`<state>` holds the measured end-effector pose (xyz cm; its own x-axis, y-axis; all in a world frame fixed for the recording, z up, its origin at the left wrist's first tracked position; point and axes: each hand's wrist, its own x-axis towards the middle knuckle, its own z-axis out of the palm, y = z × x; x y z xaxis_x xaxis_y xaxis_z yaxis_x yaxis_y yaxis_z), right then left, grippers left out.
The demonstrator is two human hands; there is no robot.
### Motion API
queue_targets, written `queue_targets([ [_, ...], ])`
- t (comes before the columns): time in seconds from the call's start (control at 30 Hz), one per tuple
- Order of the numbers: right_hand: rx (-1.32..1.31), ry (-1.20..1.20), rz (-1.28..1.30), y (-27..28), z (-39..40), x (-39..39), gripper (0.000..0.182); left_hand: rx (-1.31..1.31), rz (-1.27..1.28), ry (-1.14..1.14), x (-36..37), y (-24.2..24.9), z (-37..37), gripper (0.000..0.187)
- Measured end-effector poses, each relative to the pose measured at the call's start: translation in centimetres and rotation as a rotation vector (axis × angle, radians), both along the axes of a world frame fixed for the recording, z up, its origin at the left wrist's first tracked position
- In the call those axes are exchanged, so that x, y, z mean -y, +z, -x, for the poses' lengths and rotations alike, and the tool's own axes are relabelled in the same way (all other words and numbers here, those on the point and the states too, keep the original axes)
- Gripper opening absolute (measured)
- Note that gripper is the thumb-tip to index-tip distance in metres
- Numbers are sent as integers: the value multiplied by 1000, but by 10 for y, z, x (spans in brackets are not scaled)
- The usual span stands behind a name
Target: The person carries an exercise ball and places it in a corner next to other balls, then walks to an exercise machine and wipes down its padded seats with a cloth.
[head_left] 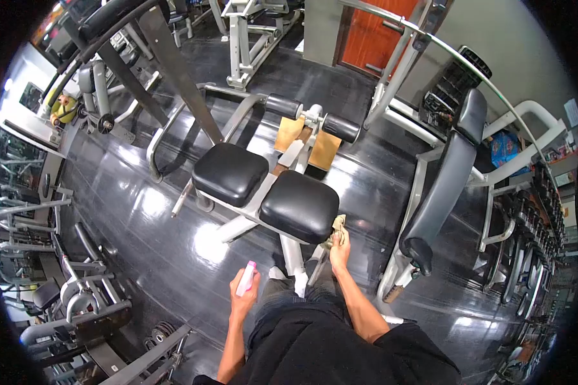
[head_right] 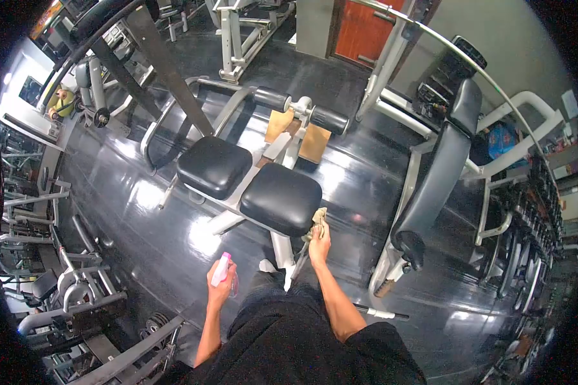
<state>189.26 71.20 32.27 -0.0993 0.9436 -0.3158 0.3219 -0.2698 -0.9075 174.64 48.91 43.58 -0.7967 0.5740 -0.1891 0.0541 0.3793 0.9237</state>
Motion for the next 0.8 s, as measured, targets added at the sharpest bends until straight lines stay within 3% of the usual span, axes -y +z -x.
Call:
queue_targets([
  [0.2,79,-157,-85,3,26,41,40,13,-71,-17,33,-4,13,11],
  [0.3,-244,-291,-79,12,48,58,47,-11,-78,-25,46,7,21,10],
  [0.33,-289,-313,83,41,54,66,52,-14,-83,-25,51,9,23,10],
  [0.37,-239,-319,12,41,63,75,52,45,-99,2,56,10,24,10],
  [0.43,-329,-309,-70,-13,78,87,51,98,-122,30,65,10,28,10],
  [0.47,-153,-229,-205,-11,90,96,50,127,-119,44,70,10,30,10],
  [0.5,-189,-132,-212,-9,106,111,48,157,-115,56,75,9,32,10],
  [0.53,-108,120,-45,-26,118,120,46,152,-121,55,81,4,35,10],
  [0.57,-193,252,116,-8,136,129,43,125,-126,62,85,-3,37,10],
  [0.6,-333,267,149,11,153,137,41,96,-128,71,91,-9,39,11],
  [0.63,-287,273,170,13,169,141,38,87,-131,74,96,-11,42,11],
  [0.73,-408,332,60,23,189,138,36,-1,-112,64,104,-10,47,10],
  [0.8,-259,509,-321,47,185,115,38,52,-143,65,104,-5,48,11],
])
